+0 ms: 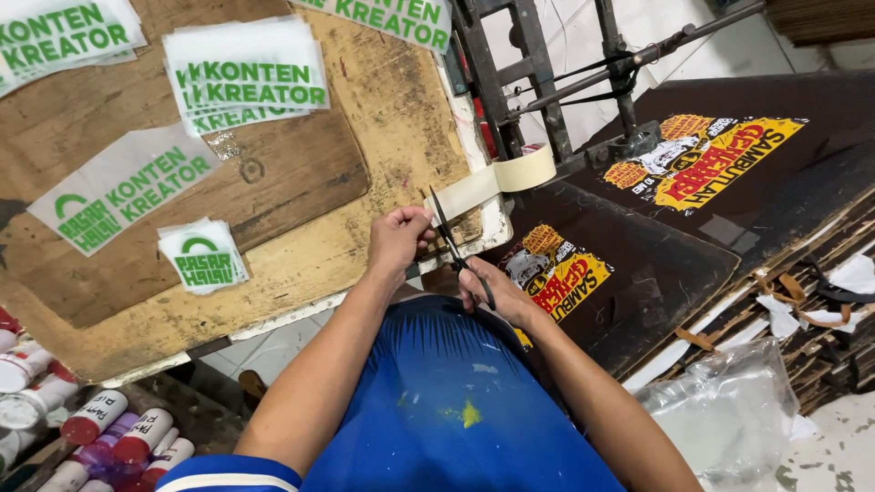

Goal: Applying adhesive tape to secure printed labels onto a wooden board for organization or preparation.

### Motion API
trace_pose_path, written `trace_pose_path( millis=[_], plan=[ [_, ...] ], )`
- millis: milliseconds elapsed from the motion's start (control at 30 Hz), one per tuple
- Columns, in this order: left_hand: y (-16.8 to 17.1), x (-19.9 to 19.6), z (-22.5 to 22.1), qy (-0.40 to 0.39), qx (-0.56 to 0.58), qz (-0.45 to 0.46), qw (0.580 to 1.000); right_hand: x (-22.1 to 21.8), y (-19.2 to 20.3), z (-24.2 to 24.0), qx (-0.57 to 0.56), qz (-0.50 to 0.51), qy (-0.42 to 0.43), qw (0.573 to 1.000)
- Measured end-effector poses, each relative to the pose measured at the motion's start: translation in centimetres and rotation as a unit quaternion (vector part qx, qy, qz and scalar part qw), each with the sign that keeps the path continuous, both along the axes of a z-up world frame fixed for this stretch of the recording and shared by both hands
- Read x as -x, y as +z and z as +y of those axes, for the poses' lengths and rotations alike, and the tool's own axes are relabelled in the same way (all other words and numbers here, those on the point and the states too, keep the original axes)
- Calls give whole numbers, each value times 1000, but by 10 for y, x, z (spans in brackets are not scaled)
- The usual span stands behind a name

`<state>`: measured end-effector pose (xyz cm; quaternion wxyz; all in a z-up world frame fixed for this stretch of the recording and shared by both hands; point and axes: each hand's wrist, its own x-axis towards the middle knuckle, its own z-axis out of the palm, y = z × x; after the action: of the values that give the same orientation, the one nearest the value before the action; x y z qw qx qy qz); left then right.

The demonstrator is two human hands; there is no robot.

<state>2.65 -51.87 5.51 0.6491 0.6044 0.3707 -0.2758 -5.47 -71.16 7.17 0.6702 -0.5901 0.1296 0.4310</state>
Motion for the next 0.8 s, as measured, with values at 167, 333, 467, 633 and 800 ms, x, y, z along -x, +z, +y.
trace_pose_path(
  millis=[167, 333, 467, 633, 800],
  plan=[
    [-4, 1, 1, -1, 5, 0, 1000, 3, -9, -2, -7, 1, -18, 1000],
    [-3, 0, 1, -6, 3, 0, 1000, -2, -4, -1, -17, 8, -27, 999],
    [-1, -1, 1, -7, 6, 2, 1000, -2, -5, 0, 0, -7, -25, 1000],
    [-2, 0, 1, -8, 6, 8, 1000, 3, -10, -1, 12, -17, -31, 999],
    [-8, 1, 2, -16, 8, 11, 1000, 5, -12, 2, 16, -23, -65, 997]
  ],
)
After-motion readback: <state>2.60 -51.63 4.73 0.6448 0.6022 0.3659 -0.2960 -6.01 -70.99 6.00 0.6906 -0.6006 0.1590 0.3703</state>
